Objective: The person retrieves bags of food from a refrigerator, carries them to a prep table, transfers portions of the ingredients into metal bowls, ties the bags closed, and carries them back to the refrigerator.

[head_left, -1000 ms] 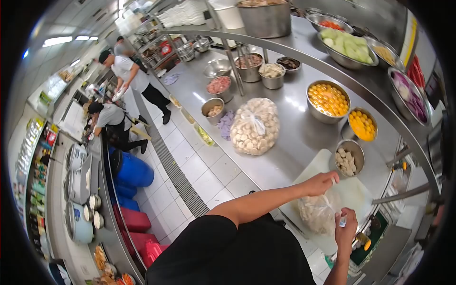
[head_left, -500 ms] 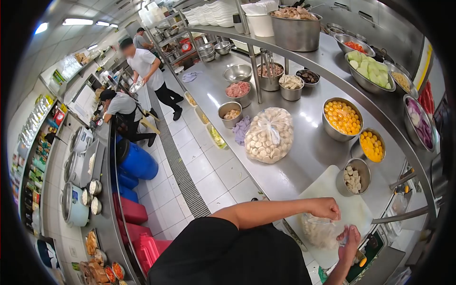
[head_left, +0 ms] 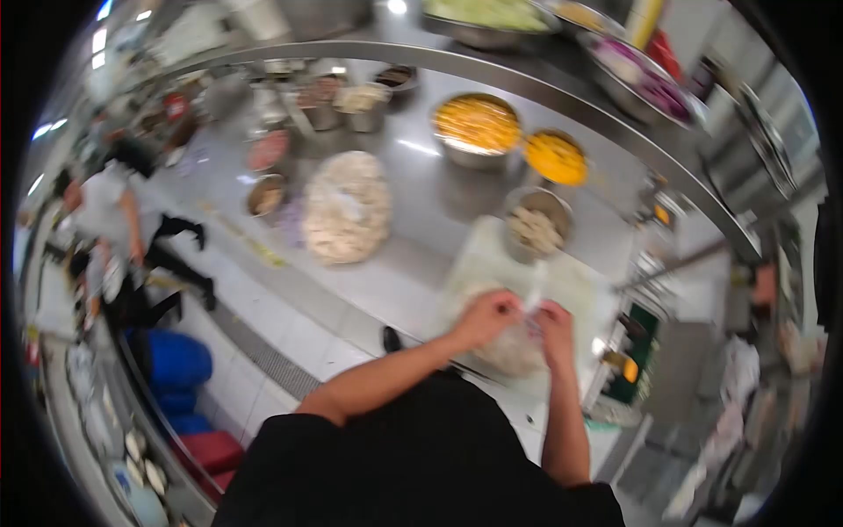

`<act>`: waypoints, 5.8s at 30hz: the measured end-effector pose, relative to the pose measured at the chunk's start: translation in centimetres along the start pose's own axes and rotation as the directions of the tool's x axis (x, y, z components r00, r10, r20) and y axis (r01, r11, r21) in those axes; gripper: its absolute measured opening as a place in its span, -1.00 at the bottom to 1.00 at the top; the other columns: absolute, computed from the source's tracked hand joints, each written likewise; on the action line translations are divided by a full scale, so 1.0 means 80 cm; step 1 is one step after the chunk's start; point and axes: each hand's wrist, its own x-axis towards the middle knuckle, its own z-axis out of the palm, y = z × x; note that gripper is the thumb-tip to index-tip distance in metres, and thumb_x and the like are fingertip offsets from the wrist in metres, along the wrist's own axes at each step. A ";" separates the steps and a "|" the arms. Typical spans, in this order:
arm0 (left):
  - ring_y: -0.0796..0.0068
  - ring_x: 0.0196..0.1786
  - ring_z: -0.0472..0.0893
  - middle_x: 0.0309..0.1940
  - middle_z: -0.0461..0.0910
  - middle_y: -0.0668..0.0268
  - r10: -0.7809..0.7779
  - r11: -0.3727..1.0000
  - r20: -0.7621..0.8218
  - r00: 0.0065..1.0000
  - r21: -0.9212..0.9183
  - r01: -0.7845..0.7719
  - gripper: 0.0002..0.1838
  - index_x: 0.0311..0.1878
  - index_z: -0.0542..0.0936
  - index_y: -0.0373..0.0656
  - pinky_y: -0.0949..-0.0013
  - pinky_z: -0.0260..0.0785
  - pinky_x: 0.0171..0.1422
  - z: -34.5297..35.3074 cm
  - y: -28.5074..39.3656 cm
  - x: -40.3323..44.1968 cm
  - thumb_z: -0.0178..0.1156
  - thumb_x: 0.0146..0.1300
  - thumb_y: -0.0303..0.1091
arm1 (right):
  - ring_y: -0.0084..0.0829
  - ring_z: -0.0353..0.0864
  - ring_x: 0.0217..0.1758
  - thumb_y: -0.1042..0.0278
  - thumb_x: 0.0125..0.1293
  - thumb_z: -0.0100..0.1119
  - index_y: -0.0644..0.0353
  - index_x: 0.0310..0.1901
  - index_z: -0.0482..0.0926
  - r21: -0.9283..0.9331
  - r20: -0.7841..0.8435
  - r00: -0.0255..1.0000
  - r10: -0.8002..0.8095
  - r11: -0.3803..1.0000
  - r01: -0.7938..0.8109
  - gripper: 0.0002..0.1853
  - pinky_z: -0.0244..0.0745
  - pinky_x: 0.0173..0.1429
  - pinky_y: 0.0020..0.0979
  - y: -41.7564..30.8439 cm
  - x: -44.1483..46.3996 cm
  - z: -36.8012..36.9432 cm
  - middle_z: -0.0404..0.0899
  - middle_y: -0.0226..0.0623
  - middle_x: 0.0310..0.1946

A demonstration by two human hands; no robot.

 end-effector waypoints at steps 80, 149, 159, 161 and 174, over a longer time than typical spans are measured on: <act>0.34 -0.16 0.65 -0.07 0.67 0.21 0.010 0.931 0.042 0.999 0.365 -0.025 -0.72 0.02 0.64 -0.18 0.33 0.49 -0.04 -0.462 -0.027 0.054 0.19 0.23 -0.48 | -0.18 0.67 -0.19 0.14 0.35 0.18 0.17 -0.06 0.67 -0.558 -0.335 0.942 -0.031 0.812 -0.172 -0.70 0.53 -0.10 -0.26 -0.071 0.111 0.358 0.67 -0.12 -0.32; 0.54 -0.36 0.51 -0.30 0.61 0.31 -0.111 0.940 -0.136 0.984 0.308 0.149 -0.72 -0.17 0.66 -0.26 0.52 0.35 -0.27 -0.548 0.164 -0.029 -0.02 0.17 -0.62 | -0.08 0.65 -0.01 -0.13 0.39 -0.01 0.12 -0.18 0.74 -0.962 0.261 0.887 0.380 0.181 0.206 -0.52 0.51 0.09 -0.09 -0.158 0.067 0.293 0.70 -0.14 -0.11; 0.14 -0.05 0.67 -0.15 0.69 0.16 -0.044 0.818 0.369 0.928 0.547 -0.178 -0.81 -0.20 0.70 -0.14 0.16 0.50 0.02 -0.429 0.173 0.012 0.14 0.18 -0.46 | -0.14 0.68 -0.17 0.22 0.18 0.29 0.01 -0.09 0.69 -0.993 -0.106 0.859 -0.500 0.105 -0.061 -0.74 0.44 0.17 -0.12 -0.101 0.124 0.161 0.72 -0.16 -0.23; 0.07 0.08 0.62 -0.03 0.66 0.09 -0.354 0.401 0.426 0.832 0.873 -0.277 -0.68 0.01 0.65 -0.12 0.13 0.42 0.24 -0.422 0.106 0.028 0.14 0.18 -0.40 | -0.07 0.67 -0.18 0.25 0.20 0.23 0.05 -0.12 0.68 -0.992 -0.112 0.882 -0.458 0.108 -0.070 -0.77 0.38 0.23 -0.08 -0.056 0.147 0.139 0.70 -0.10 -0.32; -0.03 0.36 0.40 0.23 0.49 -0.07 -0.298 0.401 0.256 0.919 0.908 -0.123 -0.40 0.35 0.44 -0.10 0.12 0.22 0.47 -0.433 0.011 0.063 0.11 0.19 -0.25 | -0.23 0.66 -0.07 0.23 0.29 0.16 -0.03 -0.19 0.66 -0.906 0.408 0.899 -0.159 0.052 0.420 -0.86 0.17 0.46 -0.01 -0.065 0.234 0.261 0.69 -0.21 -0.32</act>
